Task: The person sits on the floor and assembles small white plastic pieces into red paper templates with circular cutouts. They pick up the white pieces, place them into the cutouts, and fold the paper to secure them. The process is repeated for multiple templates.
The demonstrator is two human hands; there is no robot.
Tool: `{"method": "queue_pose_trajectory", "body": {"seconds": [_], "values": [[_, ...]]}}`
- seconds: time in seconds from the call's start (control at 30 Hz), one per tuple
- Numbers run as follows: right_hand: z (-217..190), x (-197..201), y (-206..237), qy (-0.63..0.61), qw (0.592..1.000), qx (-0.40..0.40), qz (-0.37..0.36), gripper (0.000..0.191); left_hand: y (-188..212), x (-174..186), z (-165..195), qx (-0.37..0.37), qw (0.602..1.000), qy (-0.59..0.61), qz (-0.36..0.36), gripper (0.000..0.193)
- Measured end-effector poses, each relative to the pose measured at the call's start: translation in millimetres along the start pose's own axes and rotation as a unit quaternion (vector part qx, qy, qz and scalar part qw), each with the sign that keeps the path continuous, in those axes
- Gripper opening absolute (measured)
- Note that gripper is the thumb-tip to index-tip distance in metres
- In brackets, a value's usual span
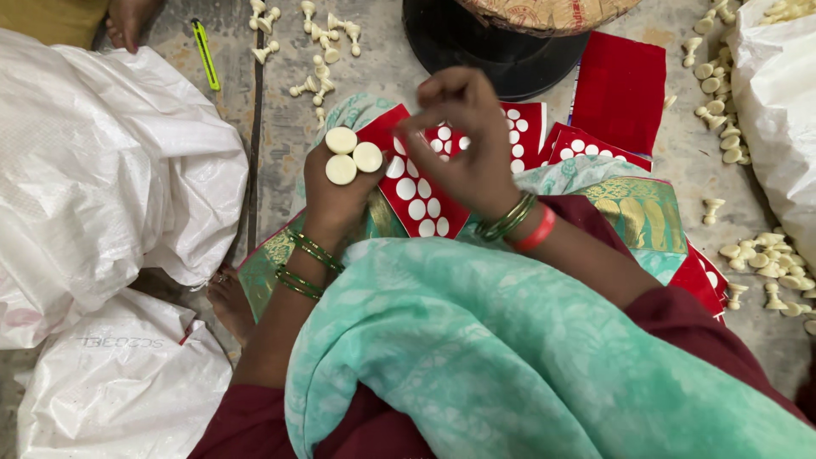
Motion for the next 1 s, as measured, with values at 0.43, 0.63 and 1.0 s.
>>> {"method": "queue_pose_trajectory", "body": {"seconds": [0.43,0.63,1.0], "values": [[-33,-14,-3,0.185,0.954,0.231,-0.047,0.016,0,-2,-2,-0.025,0.999,-0.022,0.012,0.021],[-31,-12,-4,0.174,0.957,0.223,-0.058,0.017,0,-3,-1,-0.015,0.999,-0.029,0.017,0.02],[-33,-8,-6,0.187,0.95,0.246,-0.052,0.02,0,-2,1,-0.021,0.998,-0.055,0.023,0.02]]}}
Point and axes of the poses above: each hand's wrist, its own y-axis away from the middle knuckle, its own x-axis out of the back of the hand, z = x × y, the point moved 3 cm from there along -y, towards the middle knuckle, and after that the axes turned 7 degrees about x, right-handed, at the moved point
